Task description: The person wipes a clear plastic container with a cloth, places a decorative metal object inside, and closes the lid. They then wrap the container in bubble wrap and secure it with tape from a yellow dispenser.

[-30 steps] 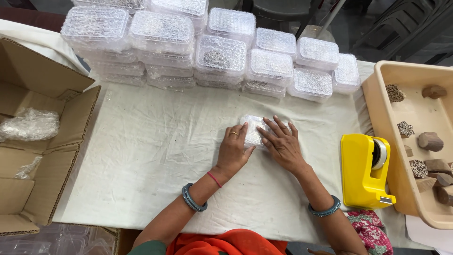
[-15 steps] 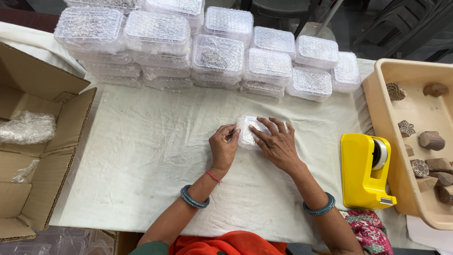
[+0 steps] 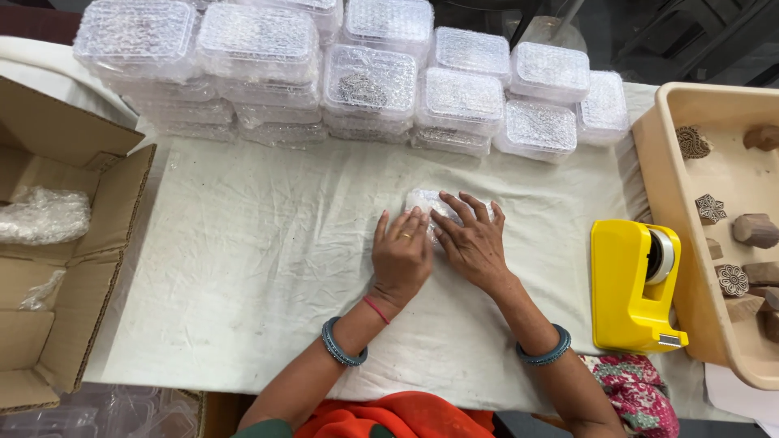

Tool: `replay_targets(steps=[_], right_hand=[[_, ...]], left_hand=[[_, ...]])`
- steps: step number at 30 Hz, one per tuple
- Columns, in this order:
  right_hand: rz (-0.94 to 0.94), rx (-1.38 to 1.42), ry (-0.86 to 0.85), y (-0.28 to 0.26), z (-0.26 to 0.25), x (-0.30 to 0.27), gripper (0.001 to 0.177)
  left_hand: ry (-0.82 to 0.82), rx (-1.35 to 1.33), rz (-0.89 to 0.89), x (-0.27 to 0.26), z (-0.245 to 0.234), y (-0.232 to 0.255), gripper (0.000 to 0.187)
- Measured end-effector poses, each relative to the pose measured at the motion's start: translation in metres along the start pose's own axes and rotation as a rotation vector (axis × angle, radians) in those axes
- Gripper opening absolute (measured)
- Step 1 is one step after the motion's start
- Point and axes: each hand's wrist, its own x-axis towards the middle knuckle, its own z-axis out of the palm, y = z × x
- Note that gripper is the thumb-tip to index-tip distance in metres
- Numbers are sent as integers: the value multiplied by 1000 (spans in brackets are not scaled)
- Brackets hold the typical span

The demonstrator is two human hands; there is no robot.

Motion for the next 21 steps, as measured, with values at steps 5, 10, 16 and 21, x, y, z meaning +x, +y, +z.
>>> replay_targets(steps=[5, 10, 16, 21], right_hand=[[19, 155, 44, 7, 4, -1, 48], [-77, -68, -17, 7, 2, -4, 58], [-69, -125, -5, 11, 13, -3, 62], [-81, -173, -54, 5, 5, 1, 64]], left_hand=[[-148, 251, 195, -5, 2, -1, 50], [-189, 276, 212, -6, -1, -1, 54], [-235, 306, 230, -8, 4, -2, 57], [-223, 302, 246, -12, 12, -5, 58]])
